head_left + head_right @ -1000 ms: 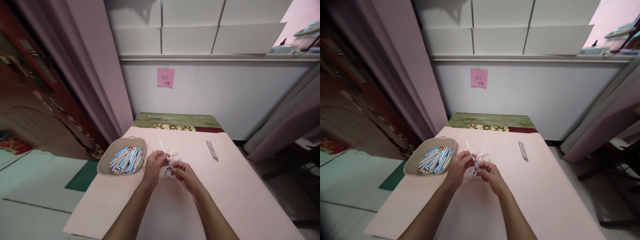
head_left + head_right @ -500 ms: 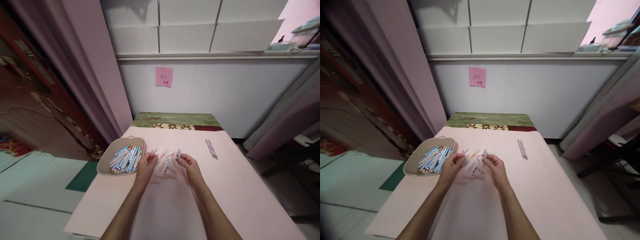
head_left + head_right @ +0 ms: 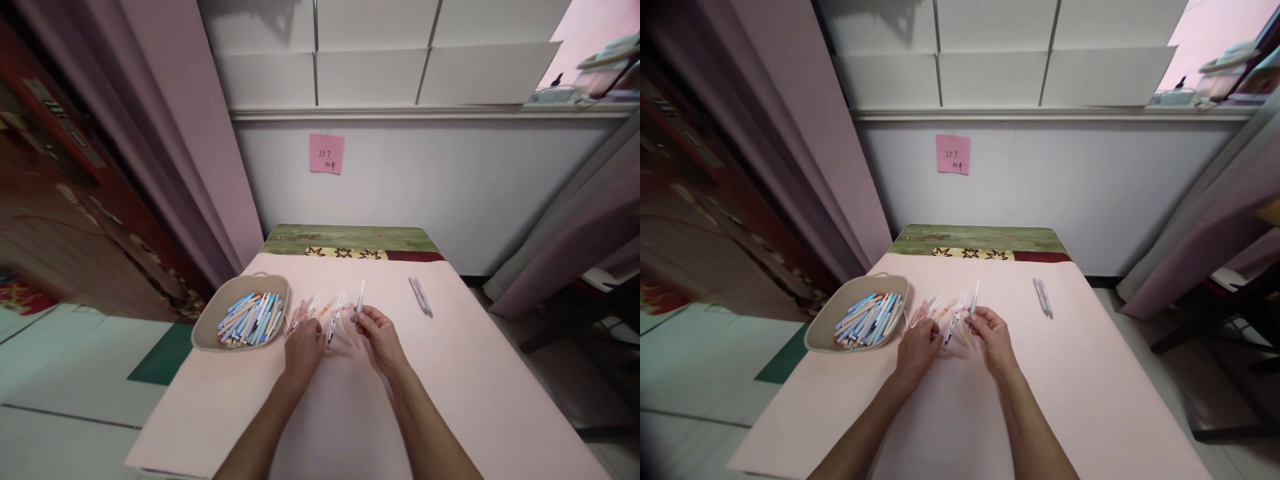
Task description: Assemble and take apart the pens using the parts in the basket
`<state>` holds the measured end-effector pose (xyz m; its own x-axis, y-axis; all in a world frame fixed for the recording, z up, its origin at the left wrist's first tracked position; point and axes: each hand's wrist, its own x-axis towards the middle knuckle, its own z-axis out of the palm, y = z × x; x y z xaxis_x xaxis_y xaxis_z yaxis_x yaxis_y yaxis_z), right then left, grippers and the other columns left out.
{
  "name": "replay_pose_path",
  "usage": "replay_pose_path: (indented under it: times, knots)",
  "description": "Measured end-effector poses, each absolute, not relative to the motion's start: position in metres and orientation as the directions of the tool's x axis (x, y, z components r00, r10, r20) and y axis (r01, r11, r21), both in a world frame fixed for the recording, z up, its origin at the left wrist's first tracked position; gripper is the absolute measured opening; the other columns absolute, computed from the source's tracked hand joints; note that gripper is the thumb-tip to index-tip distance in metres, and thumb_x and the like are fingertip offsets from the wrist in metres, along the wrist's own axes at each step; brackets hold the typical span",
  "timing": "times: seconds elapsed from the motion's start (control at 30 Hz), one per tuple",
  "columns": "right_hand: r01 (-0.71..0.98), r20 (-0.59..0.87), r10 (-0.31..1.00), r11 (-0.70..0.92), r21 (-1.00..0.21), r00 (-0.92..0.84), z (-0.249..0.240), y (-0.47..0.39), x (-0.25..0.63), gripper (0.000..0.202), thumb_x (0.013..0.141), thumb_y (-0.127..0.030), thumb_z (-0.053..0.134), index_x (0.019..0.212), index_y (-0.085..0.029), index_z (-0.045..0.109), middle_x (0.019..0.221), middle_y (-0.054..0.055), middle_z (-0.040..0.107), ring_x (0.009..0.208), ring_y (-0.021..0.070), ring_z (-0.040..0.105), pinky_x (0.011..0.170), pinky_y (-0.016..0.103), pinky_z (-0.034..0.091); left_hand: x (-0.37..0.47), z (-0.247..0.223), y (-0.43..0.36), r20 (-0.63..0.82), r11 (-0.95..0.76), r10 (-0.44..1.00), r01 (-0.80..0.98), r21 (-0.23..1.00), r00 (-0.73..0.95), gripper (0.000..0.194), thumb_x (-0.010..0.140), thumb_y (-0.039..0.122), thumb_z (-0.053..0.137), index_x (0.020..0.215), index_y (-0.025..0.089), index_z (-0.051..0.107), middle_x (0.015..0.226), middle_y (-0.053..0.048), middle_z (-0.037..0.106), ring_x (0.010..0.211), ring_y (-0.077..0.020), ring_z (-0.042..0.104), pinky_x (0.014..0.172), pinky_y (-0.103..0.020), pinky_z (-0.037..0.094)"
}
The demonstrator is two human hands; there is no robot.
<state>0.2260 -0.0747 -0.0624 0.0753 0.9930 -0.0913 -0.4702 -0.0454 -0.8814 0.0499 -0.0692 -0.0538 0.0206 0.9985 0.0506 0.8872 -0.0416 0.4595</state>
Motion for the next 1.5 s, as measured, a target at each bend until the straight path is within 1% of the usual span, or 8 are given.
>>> replay_pose_path:
  times: [0.17, 0.37, 0.53, 0.77, 0.97, 1.1, 1.33, 1.5]
  knots:
    - [-0.453, -0.081, 0.994, -0.042, -0.891, 0.068, -0.057, -0.076, 0.226, 0.031, 0.071, -0.041, 0.075, 0.092, -0.018, 0.071, 0.077, 0.003, 0.068, 0.064, 0.0114, 0.053, 0.062, 0.024, 0.04, 0.035, -0.048, -0.072, 0.117, -0.033, 0.993, 0.929, 0.369, -0.011, 0.016, 0.089, 0.025, 0.043, 0.085, 0.02, 0.058, 0.088, -0.005, 0.066, 0.084, -0.0192, 0.06, 0.072, -0.029, 0.039]
    - [-0.43, -0.081, 0.995, -0.05, -0.901, 0.052, -0.057, -0.077, 0.225, 0.031, 0.071, -0.04, 0.074, 0.093, -0.018, 0.071, 0.079, 0.003, 0.069, 0.065, 0.0116, 0.053, 0.064, 0.024, 0.041, 0.029, -0.049, -0.076, 0.098, -0.006, 0.995, 0.986, 0.168, -0.011, 0.019, 0.088, 0.02, 0.043, 0.093, 0.018, 0.061, 0.101, -0.01, 0.065, 0.091, -0.0222, 0.062, 0.071, -0.03, 0.042]
    - [-0.429, -0.096, 0.994, -0.066, -0.901, 0.05, -0.062, -0.076, 0.225, 0.03, 0.071, -0.04, 0.073, 0.092, -0.018, 0.071, 0.077, 0.003, 0.068, 0.065, 0.0108, 0.053, 0.063, 0.023, 0.04, 0.031, -0.054, -0.074, 0.073, 0.029, 0.997, 0.994, 0.109, -0.037, 0.022, 0.088, 0.021, 0.041, 0.094, 0.015, 0.061, 0.099, -0.012, 0.065, 0.088, -0.0244, 0.063, 0.071, -0.033, 0.043]
    - [-0.439, -0.097, 0.994, -0.067, -0.896, 0.046, -0.062, -0.075, 0.222, 0.031, 0.07, -0.039, 0.074, 0.091, -0.018, 0.072, 0.076, 0.003, 0.068, 0.065, 0.0115, 0.054, 0.062, 0.023, 0.04, 0.041, -0.044, -0.078, 0.116, -0.077, 0.992, 0.97, 0.23, 0.051, 0.014, 0.087, 0.024, 0.046, 0.088, 0.019, 0.059, 0.096, -0.007, 0.065, 0.089, -0.0207, 0.062, 0.072, -0.03, 0.042]
    - [-0.471, -0.114, 0.993, -0.101, -0.876, 0.0, -0.062, -0.075, 0.221, 0.031, 0.07, -0.038, 0.073, 0.093, -0.016, 0.072, 0.077, 0.004, 0.07, 0.064, 0.0121, 0.055, 0.061, 0.023, 0.041, 0.069, -0.046, -0.07, 0.015, -0.12, 0.993, 0.957, 0.264, 0.12, 0.014, 0.084, 0.022, 0.05, 0.082, 0.017, 0.063, 0.092, -0.009, 0.066, 0.087, -0.0219, 0.063, 0.074, -0.031, 0.042]
    - [-0.459, -0.128, 0.992, -0.112, -0.881, 0.004, -0.061, -0.075, 0.222, 0.031, 0.071, -0.038, 0.071, 0.094, -0.016, 0.073, 0.075, 0.005, 0.07, 0.065, 0.0137, 0.057, 0.062, 0.024, 0.042, 0.074, -0.05, -0.065, -0.005, -0.101, 0.994, 0.961, 0.257, 0.106, 0.017, 0.083, 0.023, 0.051, 0.083, 0.015, 0.066, 0.09, -0.012, 0.067, 0.087, -0.025, 0.064, 0.074, -0.034, 0.042]
    - [-0.493, -0.14, 0.986, -0.081, -0.866, 0.085, -0.059, -0.073, 0.227, 0.029, 0.069, -0.038, 0.073, 0.089, -0.018, 0.073, 0.075, 0.003, 0.07, 0.062, 0.0113, 0.054, 0.058, 0.023, 0.04, 0.053, -0.046, -0.071, 0.037, -0.052, 0.998, 0.955, 0.294, 0.043, 0.025, 0.089, 0.027, 0.042, 0.082, 0.018, 0.064, 0.092, -0.009, 0.067, 0.09, -0.0213, 0.062, 0.076, -0.031, 0.041]
    - [-0.514, -0.145, 0.98, -0.054, -0.856, 0.139, -0.062, -0.071, 0.23, 0.029, 0.067, -0.037, 0.077, 0.087, -0.017, 0.071, 0.072, 0.001, 0.066, 0.06, 0.0101, 0.051, 0.056, 0.022, 0.039, 0.027, -0.043, -0.08, 0.085, 0.039, 0.994, 0.936, 0.35, -0.073, 0.018, 0.089, 0.022, 0.041, 0.087, 0.02, 0.06, 0.091, -0.006, 0.067, 0.084, -0.0206, 0.062, 0.067, -0.029, 0.039]
